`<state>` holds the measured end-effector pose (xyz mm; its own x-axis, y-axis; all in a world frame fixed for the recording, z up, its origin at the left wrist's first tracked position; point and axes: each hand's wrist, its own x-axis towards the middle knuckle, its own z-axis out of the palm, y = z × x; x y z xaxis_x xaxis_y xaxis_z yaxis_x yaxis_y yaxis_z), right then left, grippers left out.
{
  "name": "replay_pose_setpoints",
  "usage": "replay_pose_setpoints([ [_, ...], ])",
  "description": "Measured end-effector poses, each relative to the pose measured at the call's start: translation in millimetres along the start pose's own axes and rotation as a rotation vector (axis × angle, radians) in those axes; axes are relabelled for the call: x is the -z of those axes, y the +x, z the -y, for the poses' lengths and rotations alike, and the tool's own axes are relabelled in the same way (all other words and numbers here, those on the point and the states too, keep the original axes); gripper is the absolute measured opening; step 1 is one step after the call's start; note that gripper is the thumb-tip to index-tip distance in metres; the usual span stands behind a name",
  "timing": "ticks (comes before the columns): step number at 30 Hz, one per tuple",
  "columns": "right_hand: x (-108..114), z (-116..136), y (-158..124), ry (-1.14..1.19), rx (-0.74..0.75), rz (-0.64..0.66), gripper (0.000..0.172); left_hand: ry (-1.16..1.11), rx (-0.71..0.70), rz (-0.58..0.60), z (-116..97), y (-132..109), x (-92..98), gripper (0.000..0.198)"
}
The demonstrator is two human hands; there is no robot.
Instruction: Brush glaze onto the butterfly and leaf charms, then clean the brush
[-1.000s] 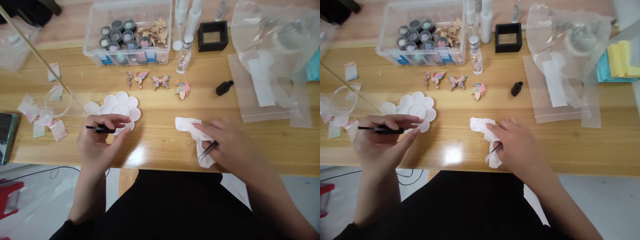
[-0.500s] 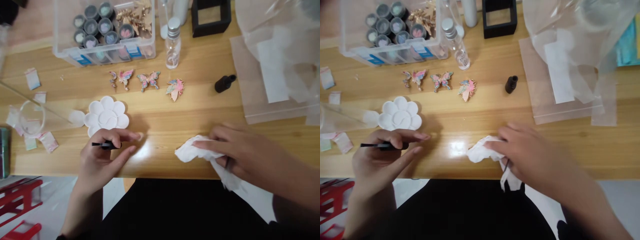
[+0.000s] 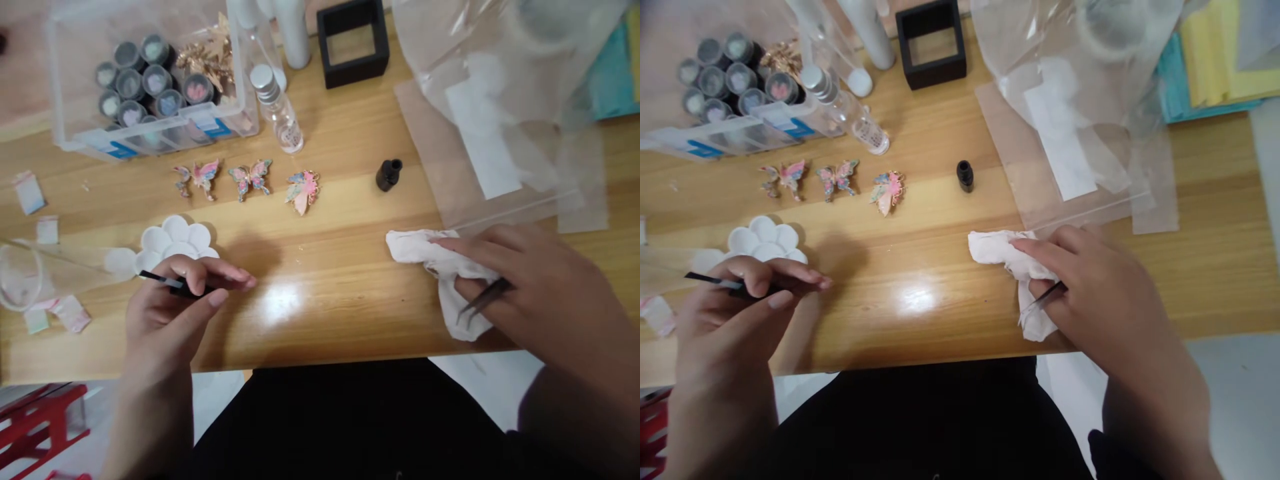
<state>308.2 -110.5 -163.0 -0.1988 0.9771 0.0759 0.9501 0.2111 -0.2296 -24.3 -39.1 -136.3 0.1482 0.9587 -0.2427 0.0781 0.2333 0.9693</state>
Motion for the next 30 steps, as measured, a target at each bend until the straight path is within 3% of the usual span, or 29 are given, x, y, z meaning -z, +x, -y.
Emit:
replay_pose_setpoints([
  [10, -17.2, 35.3, 23.9, 0.111, 0.184, -0.079, 0.038, -0.135, -0.066, 0.074, 0.5, -6.1, 14.1, 0.023],
  [13, -25.3, 40.9, 29.9, 0.131, 0.148, -0.022, 0.044, -0.178, -0.004, 0.059, -2.0, -12.6, 14.4, 0.024],
  [17, -34.7, 44.5, 30.1, 0.173, 0.084, 0.111, 0.054, -0.205, 0.001, -0.094, 0.4, -17.5, 15.2, 0.030],
  [22, -37.3, 57.8, 32.6, 0.199, -0.055, 0.158, 0.058, -0.219, 0.010, -0.097, 5.8, -16.6, 15.7, 0.033],
  [26, -29.9, 80.0, 51.9, 0.190, 0.029, 0.222, 0.053, -0.205, 0.022, -0.078, 6.9, -14.3, 11.3, 0.036],
  [30, -28.6, 106.1, 66.9, 0.204, 0.188, 0.247, 0.034, -0.177, 0.028, -0.097, 8.8, -13.2, 9.8, 0.035],
])
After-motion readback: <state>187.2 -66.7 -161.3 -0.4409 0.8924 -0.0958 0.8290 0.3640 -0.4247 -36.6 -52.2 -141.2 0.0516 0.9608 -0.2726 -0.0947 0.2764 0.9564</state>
